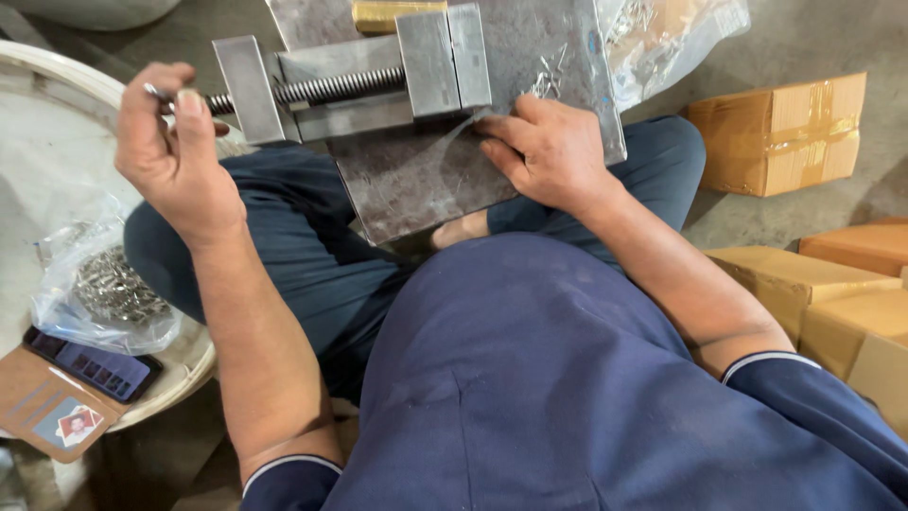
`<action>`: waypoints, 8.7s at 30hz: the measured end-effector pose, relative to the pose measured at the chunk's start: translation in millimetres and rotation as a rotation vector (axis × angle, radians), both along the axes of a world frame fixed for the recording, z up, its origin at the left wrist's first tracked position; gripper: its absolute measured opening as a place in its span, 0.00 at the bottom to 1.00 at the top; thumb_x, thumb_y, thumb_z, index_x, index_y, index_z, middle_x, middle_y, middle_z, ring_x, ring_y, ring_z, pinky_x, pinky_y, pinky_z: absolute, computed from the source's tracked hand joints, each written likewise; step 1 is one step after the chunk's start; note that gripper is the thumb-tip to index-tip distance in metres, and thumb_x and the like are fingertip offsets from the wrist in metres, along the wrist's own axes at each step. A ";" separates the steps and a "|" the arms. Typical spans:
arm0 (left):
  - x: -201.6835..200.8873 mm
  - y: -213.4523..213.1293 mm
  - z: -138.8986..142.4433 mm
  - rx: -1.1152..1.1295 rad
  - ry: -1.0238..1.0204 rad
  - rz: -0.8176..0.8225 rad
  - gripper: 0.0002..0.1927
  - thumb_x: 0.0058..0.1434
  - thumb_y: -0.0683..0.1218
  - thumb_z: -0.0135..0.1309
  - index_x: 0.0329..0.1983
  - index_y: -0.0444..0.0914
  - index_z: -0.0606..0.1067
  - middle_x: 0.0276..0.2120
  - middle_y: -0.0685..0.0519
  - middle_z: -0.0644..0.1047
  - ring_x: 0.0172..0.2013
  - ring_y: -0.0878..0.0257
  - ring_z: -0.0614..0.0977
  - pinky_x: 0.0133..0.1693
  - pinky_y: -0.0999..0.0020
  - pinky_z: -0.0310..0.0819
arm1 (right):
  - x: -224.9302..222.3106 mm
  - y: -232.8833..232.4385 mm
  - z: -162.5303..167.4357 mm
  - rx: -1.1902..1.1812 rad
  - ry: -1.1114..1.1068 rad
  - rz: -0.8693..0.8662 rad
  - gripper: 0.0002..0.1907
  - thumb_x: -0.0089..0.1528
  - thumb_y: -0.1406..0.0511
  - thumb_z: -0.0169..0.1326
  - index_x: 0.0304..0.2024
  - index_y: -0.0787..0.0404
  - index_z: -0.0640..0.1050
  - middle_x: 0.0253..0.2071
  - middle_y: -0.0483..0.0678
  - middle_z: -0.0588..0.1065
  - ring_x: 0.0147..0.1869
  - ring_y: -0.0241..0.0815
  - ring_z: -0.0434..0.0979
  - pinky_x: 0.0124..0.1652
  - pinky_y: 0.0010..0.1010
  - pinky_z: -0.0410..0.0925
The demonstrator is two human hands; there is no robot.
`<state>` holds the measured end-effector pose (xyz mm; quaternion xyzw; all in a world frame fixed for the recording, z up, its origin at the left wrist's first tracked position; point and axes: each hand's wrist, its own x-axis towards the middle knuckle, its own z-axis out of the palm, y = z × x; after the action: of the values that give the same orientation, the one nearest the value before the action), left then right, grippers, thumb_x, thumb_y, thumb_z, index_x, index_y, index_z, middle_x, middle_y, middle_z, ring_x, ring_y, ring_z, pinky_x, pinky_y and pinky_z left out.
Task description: The person sits on the floor and uses a metal press tool to assemble small metal components. They repeatedly pick up small metal pieces, place them into the press, and tighten the screw mechanism to secure them. The person occasionally adjusts the press and handles the components with their hands.
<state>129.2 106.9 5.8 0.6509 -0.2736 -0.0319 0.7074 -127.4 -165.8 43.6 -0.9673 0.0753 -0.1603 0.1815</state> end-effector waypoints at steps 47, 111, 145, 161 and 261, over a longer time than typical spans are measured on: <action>-139.7 -106.0 24.9 0.500 -0.515 -0.258 0.14 0.65 0.44 0.60 0.52 0.38 0.77 0.43 0.50 0.82 0.43 0.51 0.82 0.44 0.58 0.77 | 0.0 -14.6 -4.5 0.001 0.093 0.114 0.09 0.65 0.66 0.60 0.39 0.64 0.74 0.35 0.51 0.72 0.37 0.53 0.77 0.36 0.41 0.70; -119.3 -104.5 22.8 0.316 -0.189 -0.428 0.10 0.65 0.45 0.62 0.46 0.35 0.78 0.32 0.50 0.80 0.30 0.57 0.81 0.35 0.64 0.75 | -19.6 -30.8 16.7 -0.107 -0.018 -0.044 0.26 0.68 0.66 0.60 0.67 0.66 0.72 0.69 0.60 0.70 0.73 0.65 0.67 0.69 0.52 0.62; -132.1 -116.2 27.4 0.402 -0.492 -0.400 0.14 0.63 0.45 0.61 0.50 0.36 0.78 0.39 0.49 0.82 0.38 0.49 0.82 0.39 0.57 0.76 | -14.3 1.6 -17.2 1.619 -0.067 -0.219 0.05 0.72 0.67 0.52 0.43 0.62 0.72 0.35 0.43 0.75 0.35 0.29 0.73 0.34 0.20 0.66; -122.7 -110.8 14.0 0.390 -0.391 -0.475 0.06 0.66 0.45 0.58 0.39 0.37 0.77 0.30 0.46 0.79 0.34 0.45 0.80 0.35 0.51 0.72 | -10.8 7.3 0.2 0.794 -0.059 -0.055 0.08 0.68 0.72 0.59 0.49 0.65 0.76 0.40 0.46 0.76 0.40 0.34 0.76 0.41 0.27 0.71; -132.1 -113.4 17.9 0.394 -0.487 -0.399 0.05 0.66 0.43 0.59 0.42 0.38 0.79 0.37 0.52 0.82 0.37 0.50 0.80 0.40 0.57 0.76 | -23.6 6.3 -19.4 0.708 -0.080 -0.052 0.05 0.73 0.69 0.56 0.46 0.66 0.74 0.41 0.45 0.72 0.40 0.32 0.70 0.38 0.24 0.67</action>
<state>-2.8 -6.5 23.8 0.6969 -0.5441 -0.0651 0.4626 -151.0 -159.5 24.2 -0.8352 0.1436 -0.1664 0.5041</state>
